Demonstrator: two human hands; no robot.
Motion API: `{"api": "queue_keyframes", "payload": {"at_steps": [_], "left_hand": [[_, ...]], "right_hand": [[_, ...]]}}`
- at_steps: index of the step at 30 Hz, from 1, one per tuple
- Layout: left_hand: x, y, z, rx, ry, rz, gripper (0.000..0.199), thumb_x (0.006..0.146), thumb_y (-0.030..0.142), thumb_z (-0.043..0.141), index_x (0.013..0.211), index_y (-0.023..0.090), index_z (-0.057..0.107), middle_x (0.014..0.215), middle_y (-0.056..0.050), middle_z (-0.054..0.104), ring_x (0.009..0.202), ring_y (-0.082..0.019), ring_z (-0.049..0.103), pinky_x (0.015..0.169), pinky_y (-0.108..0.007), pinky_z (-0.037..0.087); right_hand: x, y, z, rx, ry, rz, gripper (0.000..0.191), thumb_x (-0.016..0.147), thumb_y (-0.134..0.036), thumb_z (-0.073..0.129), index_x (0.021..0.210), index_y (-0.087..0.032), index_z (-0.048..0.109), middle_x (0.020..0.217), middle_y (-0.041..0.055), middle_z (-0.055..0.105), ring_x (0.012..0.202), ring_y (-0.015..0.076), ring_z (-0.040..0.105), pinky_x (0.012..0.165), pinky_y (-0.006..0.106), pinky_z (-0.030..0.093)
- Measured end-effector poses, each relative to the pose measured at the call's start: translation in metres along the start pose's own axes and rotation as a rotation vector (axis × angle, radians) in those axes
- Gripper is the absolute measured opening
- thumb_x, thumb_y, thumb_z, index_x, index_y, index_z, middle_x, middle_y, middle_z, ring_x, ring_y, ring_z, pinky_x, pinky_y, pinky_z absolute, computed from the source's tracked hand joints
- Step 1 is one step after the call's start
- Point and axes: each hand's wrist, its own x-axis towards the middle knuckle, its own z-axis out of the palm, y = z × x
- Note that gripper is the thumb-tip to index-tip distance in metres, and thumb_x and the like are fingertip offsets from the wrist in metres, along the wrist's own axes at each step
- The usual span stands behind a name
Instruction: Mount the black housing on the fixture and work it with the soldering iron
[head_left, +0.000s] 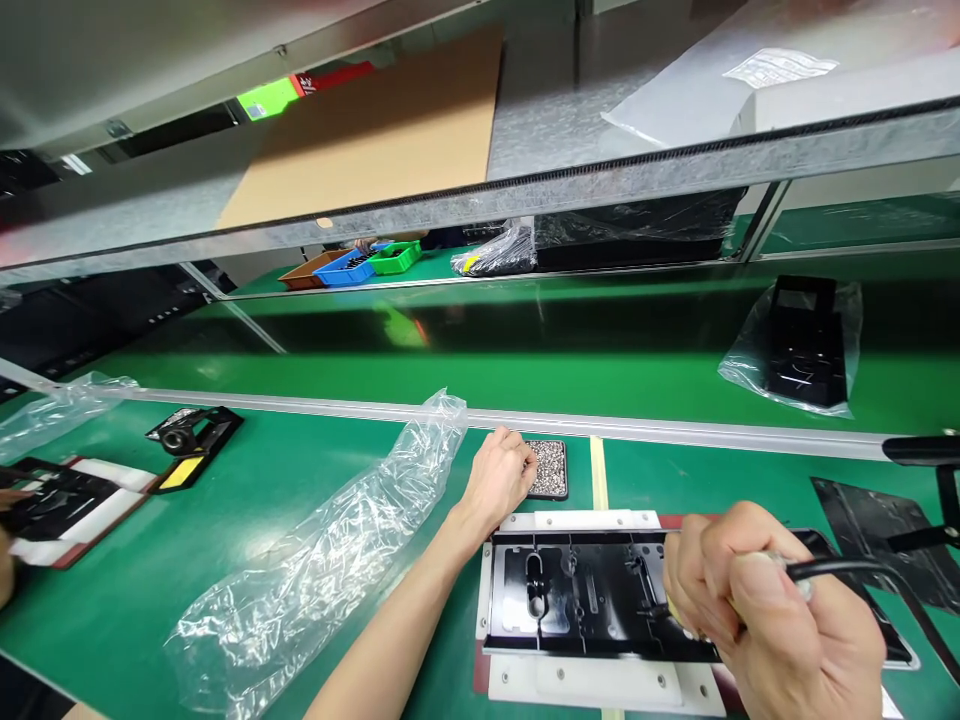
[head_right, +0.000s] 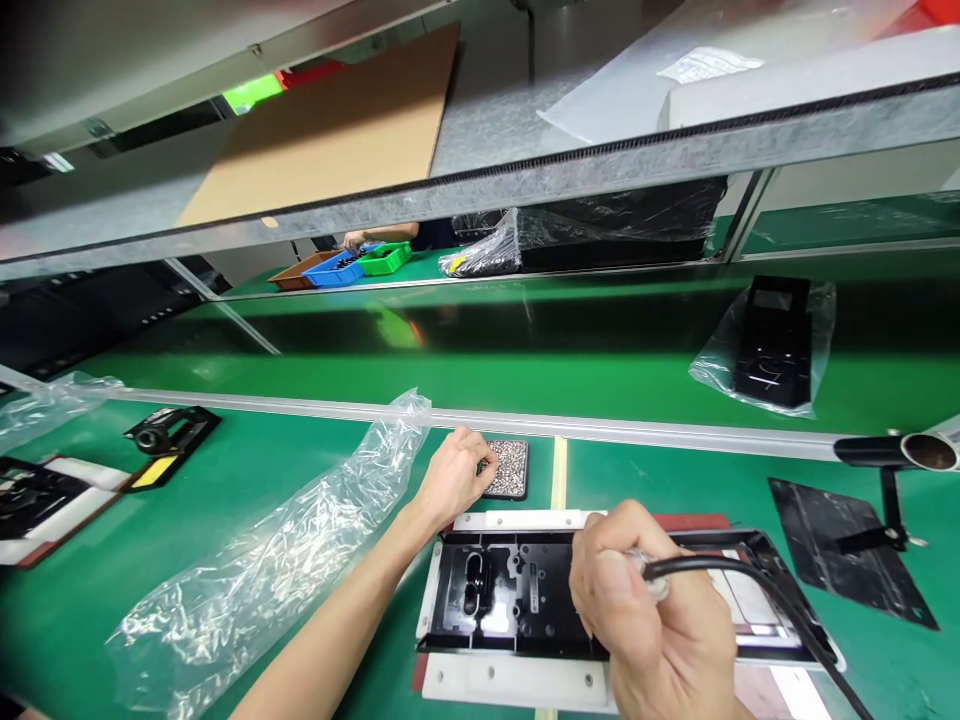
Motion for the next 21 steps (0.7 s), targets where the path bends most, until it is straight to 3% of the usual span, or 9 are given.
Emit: {"api": "queue_keyframes", "payload": {"at_steps": [4,9,14,21], "left_hand": [[-0.004,0.008,-0.013,-0.136,0.033,-0.076,0.016,0.087,0.004,0.067,0.079,0.017,0.071,0.088,-0.004,0.072,0.096,-0.024,0.063,0.091,-0.037,0.052],[-0.027,0.038,-0.034,-0.402,0.011,-0.15,0.013,0.09,0.009,0.065,0.086,0.019,0.073,0.084,0.001,0.074,0.078,-0.016,0.066,0.073,-0.027,0.052],[-0.046,0.076,-0.037,-0.5,-0.067,0.141,0.018,0.103,0.013,0.063,0.106,0.021,0.078,0.097,-0.002,0.077,0.094,-0.02,0.067,0.089,-0.034,0.054],[-0.037,0.102,-0.022,-0.331,-0.225,0.407,0.011,0.1,0.01,0.069,0.096,0.016,0.076,0.088,-0.003,0.073,0.087,-0.022,0.059,0.079,-0.033,0.049]], "right_hand": [[0.003,-0.005,0.003,-0.003,0.022,0.014,0.035,0.11,-0.031,0.047,0.077,-0.023,0.052,0.054,-0.0038,0.038,0.047,0.0123,0.037,0.043,0.024,0.032],[0.01,-0.011,0.006,0.044,0.045,0.052,0.036,0.106,-0.032,0.054,0.072,-0.022,0.052,0.053,-0.0041,0.039,0.045,0.0111,0.038,0.042,0.023,0.033],[0.012,-0.013,0.007,0.053,0.066,0.065,0.04,0.104,-0.041,0.06,0.07,-0.021,0.051,0.052,-0.0048,0.038,0.044,0.0107,0.038,0.043,0.023,0.034],[0.014,-0.015,0.008,0.07,0.08,0.077,0.041,0.103,-0.04,0.062,0.069,-0.02,0.051,0.051,-0.0046,0.038,0.044,0.0104,0.039,0.042,0.022,0.035]]}}
